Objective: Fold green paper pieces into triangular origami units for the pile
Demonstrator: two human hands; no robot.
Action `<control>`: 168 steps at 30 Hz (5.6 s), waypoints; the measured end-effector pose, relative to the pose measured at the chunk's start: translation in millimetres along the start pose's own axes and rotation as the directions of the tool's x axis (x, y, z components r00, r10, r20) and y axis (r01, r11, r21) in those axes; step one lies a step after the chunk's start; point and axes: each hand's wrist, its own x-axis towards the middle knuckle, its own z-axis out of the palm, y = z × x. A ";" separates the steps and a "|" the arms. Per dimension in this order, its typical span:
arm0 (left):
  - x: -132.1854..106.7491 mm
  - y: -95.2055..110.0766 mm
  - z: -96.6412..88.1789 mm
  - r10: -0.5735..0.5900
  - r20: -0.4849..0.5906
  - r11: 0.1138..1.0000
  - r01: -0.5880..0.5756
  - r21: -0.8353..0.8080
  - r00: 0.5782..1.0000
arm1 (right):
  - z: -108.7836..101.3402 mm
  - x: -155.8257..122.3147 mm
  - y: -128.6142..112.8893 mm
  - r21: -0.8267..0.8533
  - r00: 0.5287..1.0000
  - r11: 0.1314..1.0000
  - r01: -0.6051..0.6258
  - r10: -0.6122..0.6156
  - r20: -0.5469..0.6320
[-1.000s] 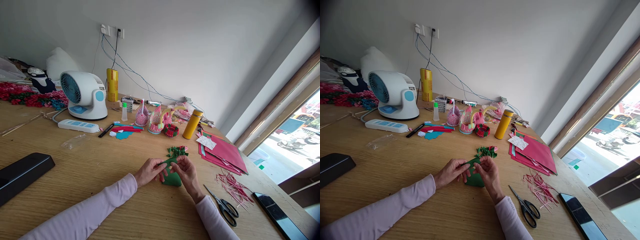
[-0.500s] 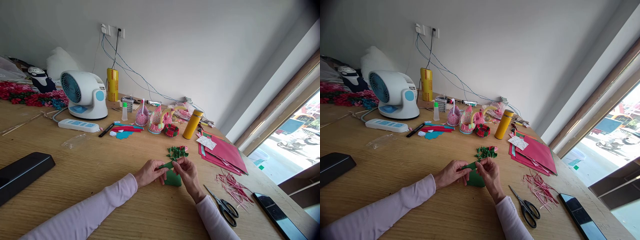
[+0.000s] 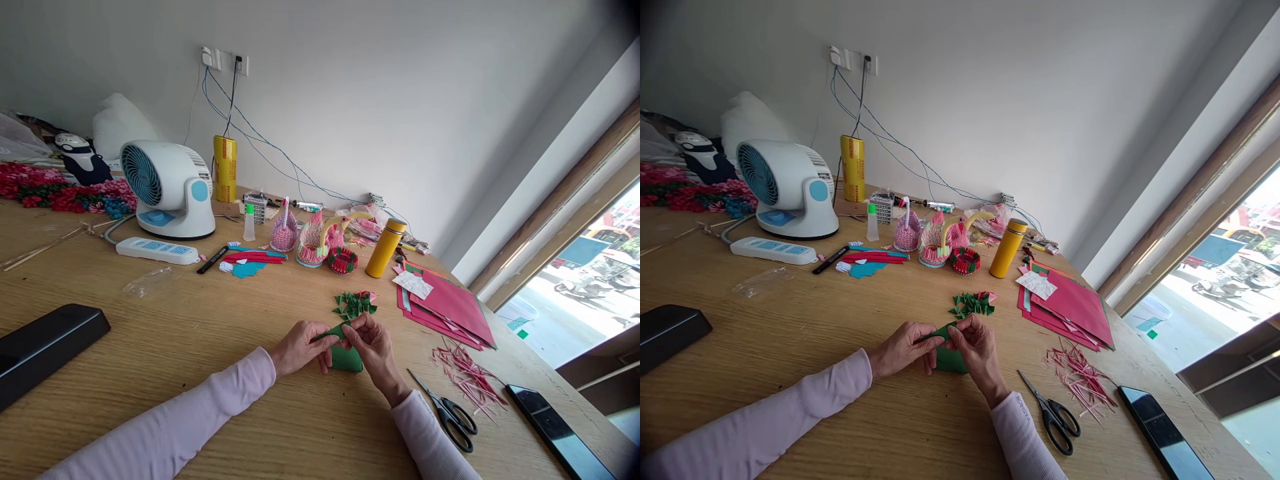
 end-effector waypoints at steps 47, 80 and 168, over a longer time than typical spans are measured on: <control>-1.2 2.1 3.9 0.002 -0.005 1.000 -0.002 0.021 1.000 | 1.6 1.1 -1.0 -0.009 0.999 0.999 -0.033 0.033 -0.035; 1.0 7.0 -2.5 -0.095 -0.091 0.995 0.092 -0.036 0.991 | -7.4 11.1 2.8 0.080 0.970 0.997 0.007 0.013 -0.244; 3.4 9.1 -5.8 -0.309 0.010 0.631 0.213 -0.745 0.951 | 2.6 0.0 -7.7 -0.117 0.998 0.993 0.012 -0.004 0.065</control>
